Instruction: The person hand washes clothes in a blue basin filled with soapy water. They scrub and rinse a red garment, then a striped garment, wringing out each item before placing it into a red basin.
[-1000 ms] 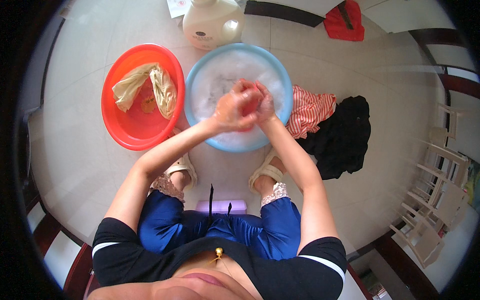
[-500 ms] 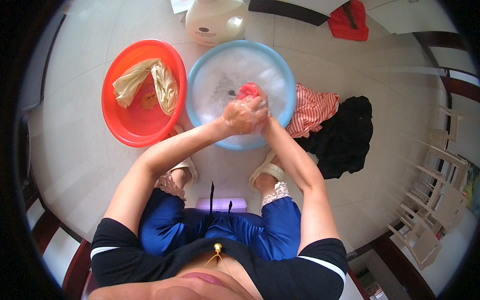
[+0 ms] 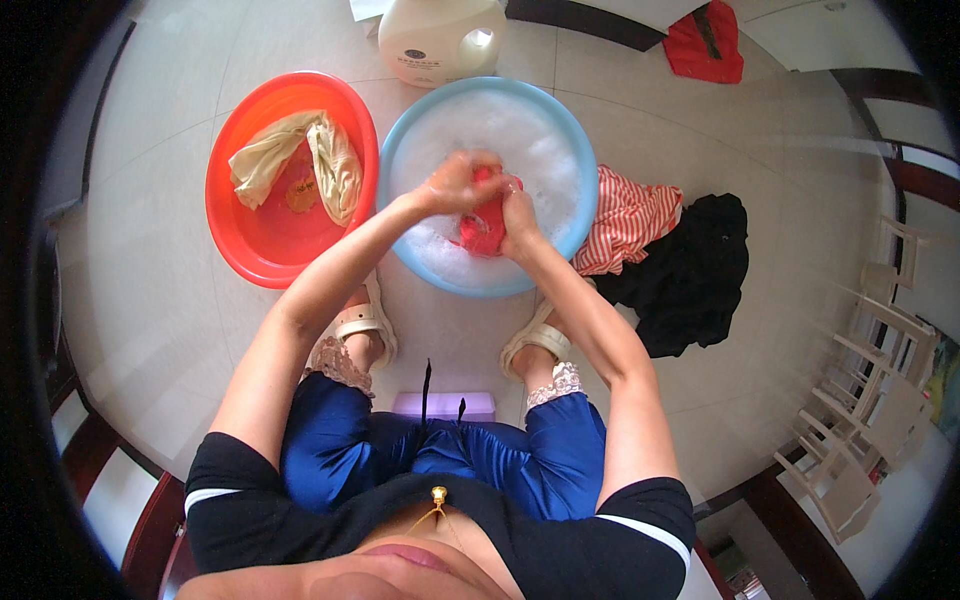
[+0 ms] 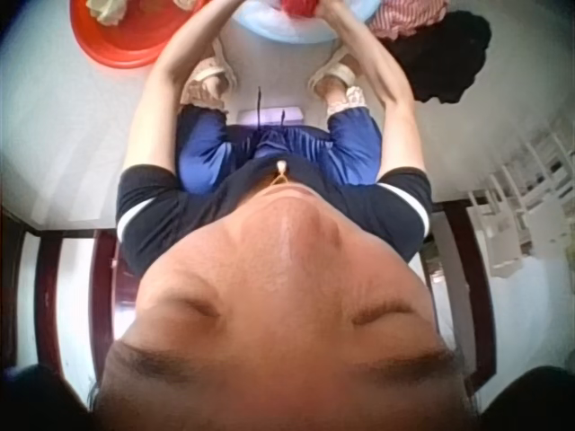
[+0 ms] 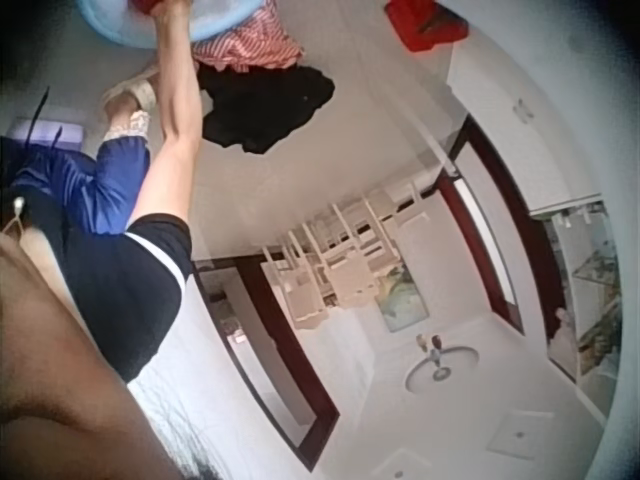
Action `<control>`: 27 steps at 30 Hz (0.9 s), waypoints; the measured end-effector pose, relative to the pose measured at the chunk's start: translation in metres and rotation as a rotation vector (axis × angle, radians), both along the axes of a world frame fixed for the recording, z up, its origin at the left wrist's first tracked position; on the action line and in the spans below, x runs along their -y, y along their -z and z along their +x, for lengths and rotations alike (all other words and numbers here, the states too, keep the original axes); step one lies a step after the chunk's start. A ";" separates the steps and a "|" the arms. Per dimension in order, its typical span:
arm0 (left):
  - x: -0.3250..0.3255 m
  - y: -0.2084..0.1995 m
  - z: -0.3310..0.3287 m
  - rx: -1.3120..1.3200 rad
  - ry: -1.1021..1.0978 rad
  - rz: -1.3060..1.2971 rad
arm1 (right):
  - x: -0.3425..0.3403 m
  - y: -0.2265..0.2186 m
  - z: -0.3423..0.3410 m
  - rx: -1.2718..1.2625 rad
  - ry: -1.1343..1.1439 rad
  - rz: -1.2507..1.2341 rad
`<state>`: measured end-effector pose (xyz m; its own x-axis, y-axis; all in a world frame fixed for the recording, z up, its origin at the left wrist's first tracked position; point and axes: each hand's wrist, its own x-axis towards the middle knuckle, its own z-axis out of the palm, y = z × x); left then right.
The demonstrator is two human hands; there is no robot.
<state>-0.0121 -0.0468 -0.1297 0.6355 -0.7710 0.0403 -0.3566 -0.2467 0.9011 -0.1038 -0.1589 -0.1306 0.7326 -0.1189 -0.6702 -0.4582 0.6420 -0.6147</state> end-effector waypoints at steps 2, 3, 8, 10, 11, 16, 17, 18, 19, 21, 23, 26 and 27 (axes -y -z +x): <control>-0.010 -0.005 0.018 -0.354 -0.083 0.220 | 0.008 0.024 -0.003 0.076 -0.018 -0.252; -0.022 0.004 0.022 -0.262 -0.102 0.190 | 0.012 0.022 -0.003 0.131 -0.131 -0.464; -0.035 0.043 0.009 0.143 0.024 0.238 | 0.022 0.051 -0.012 0.370 -0.461 -1.529; -0.030 0.051 -0.006 0.281 0.056 0.432 | 0.018 0.049 -0.014 0.332 -0.649 -1.608; -0.027 0.060 -0.012 0.274 0.046 0.499 | 0.016 0.053 -0.015 0.322 -0.721 -1.652; -0.023 0.097 -0.021 0.210 0.022 0.556 | 0.026 0.102 -0.015 0.077 -1.132 -1.589; -0.019 0.095 -0.018 0.224 0.200 0.670 | 0.034 0.120 -0.014 0.004 -1.267 -1.570; -0.014 0.088 -0.013 0.239 0.378 0.779 | 0.043 0.138 -0.013 -0.063 -1.406 -1.543; -0.015 0.084 -0.007 0.249 0.546 0.896 | 0.045 0.139 -0.011 -0.093 -1.513 -1.520; -0.037 0.185 0.006 0.169 0.345 0.957 | 0.036 0.137 -0.004 -0.102 -1.499 -1.483; -0.031 0.202 0.010 -0.111 0.073 0.815 | 0.042 0.138 -0.004 -0.167 -1.287 -1.410; 0.004 0.075 0.003 -0.613 -0.320 0.410 | 0.049 0.120 0.001 -0.155 -0.466 -0.824; 0.003 0.046 -0.005 -0.643 -0.379 0.346 | 0.039 0.091 0.008 -0.104 -0.233 -0.478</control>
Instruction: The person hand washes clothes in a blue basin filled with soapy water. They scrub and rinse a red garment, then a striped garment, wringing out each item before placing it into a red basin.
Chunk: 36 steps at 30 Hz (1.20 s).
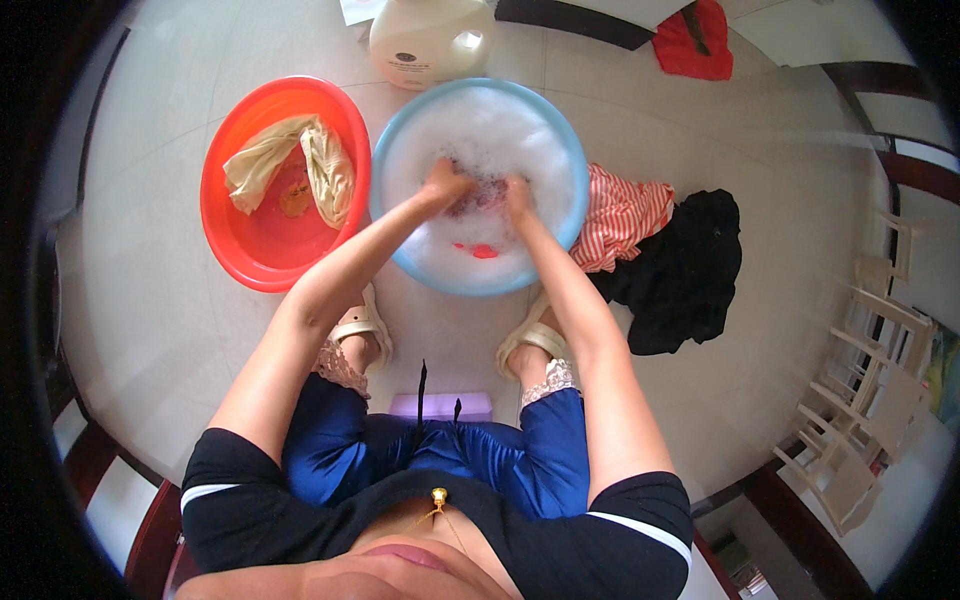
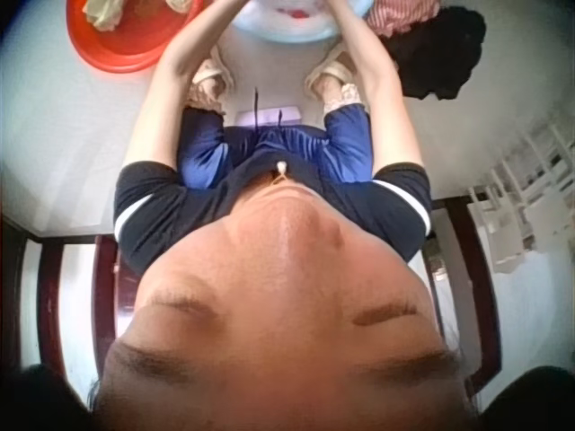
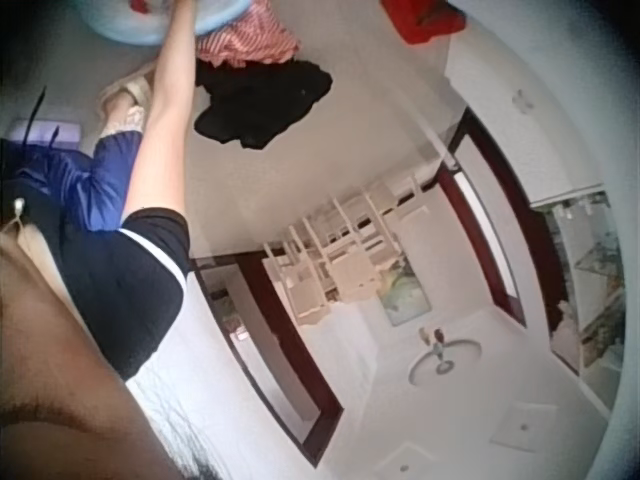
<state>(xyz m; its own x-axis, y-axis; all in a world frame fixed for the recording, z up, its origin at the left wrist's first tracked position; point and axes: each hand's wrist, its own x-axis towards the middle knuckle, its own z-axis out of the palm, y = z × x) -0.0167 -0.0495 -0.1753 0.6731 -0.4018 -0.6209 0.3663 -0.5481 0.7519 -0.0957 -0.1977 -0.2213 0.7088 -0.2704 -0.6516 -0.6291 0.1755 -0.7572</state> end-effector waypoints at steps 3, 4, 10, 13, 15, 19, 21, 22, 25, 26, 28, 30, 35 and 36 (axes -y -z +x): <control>0.007 0.002 -0.042 0.687 -0.144 0.035 | -0.019 -0.059 0.012 0.107 0.248 0.609; 0.009 -0.014 -0.050 0.753 -0.079 0.005 | -0.019 -0.060 0.015 0.143 0.212 0.710; 0.013 -0.086 -0.075 1.119 0.357 0.017 | -0.014 -0.066 0.018 0.267 0.045 0.908; 0.015 -0.090 -0.084 1.462 0.365 -0.053 | -0.020 -0.120 0.017 0.191 0.087 0.865; 0.019 -0.101 -0.085 1.577 0.323 -0.060 | -0.021 -0.146 0.014 0.166 0.091 0.817; 0.029 -0.103 -0.078 1.626 0.356 -0.080 | -0.010 -0.152 0.012 0.216 0.081 0.721; 0.037 -0.102 -0.075 1.643 0.349 -0.110 | -0.005 -0.148 0.013 0.242 0.085 0.698; 0.039 -0.104 -0.074 1.685 0.339 -0.072 | -0.005 -0.146 0.013 0.244 0.085 0.695; 0.039 -0.102 -0.068 1.686 0.374 -0.093 | -0.004 -0.141 0.014 0.250 0.087 0.693; 0.040 -0.100 -0.066 1.738 0.396 -0.083 | -0.004 -0.139 0.014 0.251 0.087 0.695; 0.038 -0.097 -0.061 1.840 0.444 -0.059 | -0.006 -0.136 0.013 0.243 0.090 0.715; 0.032 -0.103 -0.056 1.842 0.489 -0.048 | -0.009 -0.134 0.010 0.226 0.100 0.735; 0.027 -0.096 -0.046 1.689 0.442 -0.171 | -0.020 -0.126 0.003 0.168 0.118 0.840; 0.025 -0.093 -0.039 1.635 0.438 -0.193 | -0.023 -0.122 0.003 0.155 0.113 0.868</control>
